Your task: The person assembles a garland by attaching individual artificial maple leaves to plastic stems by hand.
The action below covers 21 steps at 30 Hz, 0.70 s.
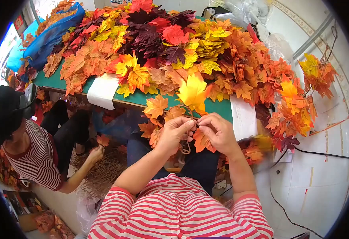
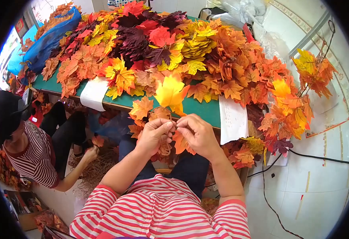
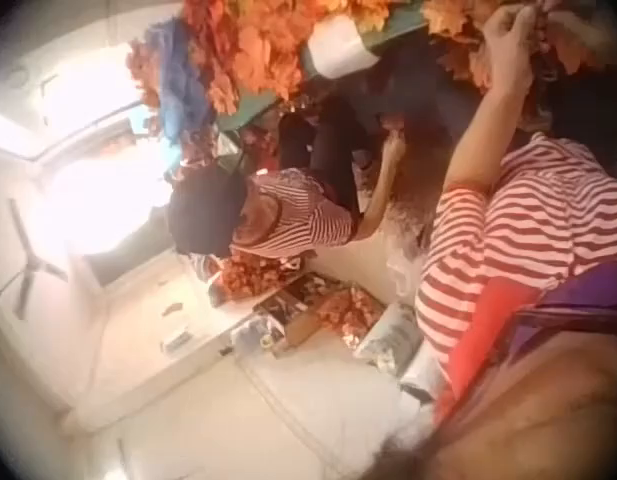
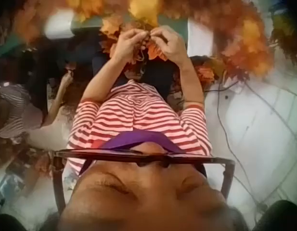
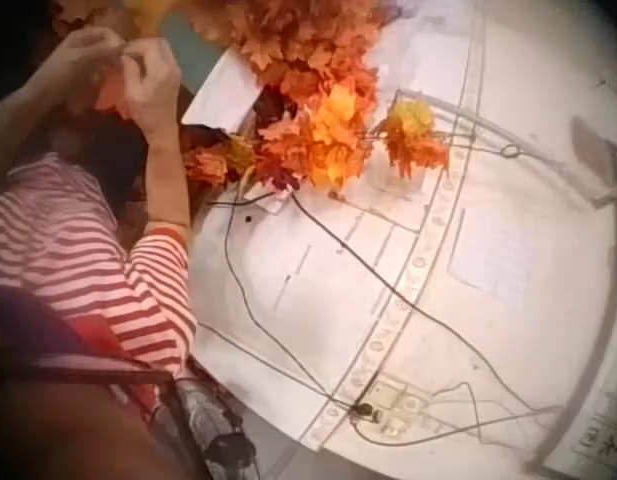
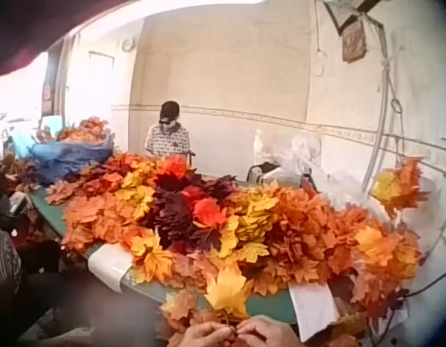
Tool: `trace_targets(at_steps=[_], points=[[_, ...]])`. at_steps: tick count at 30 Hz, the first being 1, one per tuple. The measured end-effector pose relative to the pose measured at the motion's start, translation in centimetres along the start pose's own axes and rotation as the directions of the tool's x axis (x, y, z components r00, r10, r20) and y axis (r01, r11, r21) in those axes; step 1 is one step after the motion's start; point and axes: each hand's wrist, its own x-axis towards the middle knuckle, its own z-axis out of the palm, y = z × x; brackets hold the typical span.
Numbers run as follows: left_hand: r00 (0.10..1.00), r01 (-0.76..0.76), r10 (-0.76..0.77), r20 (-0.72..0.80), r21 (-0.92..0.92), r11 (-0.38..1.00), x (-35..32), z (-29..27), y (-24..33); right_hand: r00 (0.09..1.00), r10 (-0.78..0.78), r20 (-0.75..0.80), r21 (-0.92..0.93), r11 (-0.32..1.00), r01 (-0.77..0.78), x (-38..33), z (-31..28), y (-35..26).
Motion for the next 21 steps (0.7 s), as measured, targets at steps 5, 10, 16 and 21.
trace_targets(at_steps=[5, 10, 16, 21], points=[[0.998, -0.040, 0.038, -0.042, -0.047, 0.998, 0.4, 0.5, 0.4, 0.994, -0.023, -0.104, -0.041, 0.999, 0.019, 0.0, 0.7, 0.0], [0.991, -0.093, 0.089, -0.104, -0.027, 0.995, -0.1, 0.8, 0.2, 0.991, 0.035, -0.126, -0.002, 0.999, -0.035, -0.7, 1.3, -0.1], [0.989, -0.106, 0.102, -0.107, -0.037, 0.994, 0.0, 0.9, -0.4, 0.986, 0.042, -0.160, 0.004, 0.999, -0.042, -1.0, 1.7, 0.1], [0.989, -0.103, 0.097, -0.115, -0.053, 0.993, -0.2, 1.1, -0.2, 0.984, 0.030, -0.178, -0.022, 0.999, -0.034, -1.1, 1.9, 0.0]])
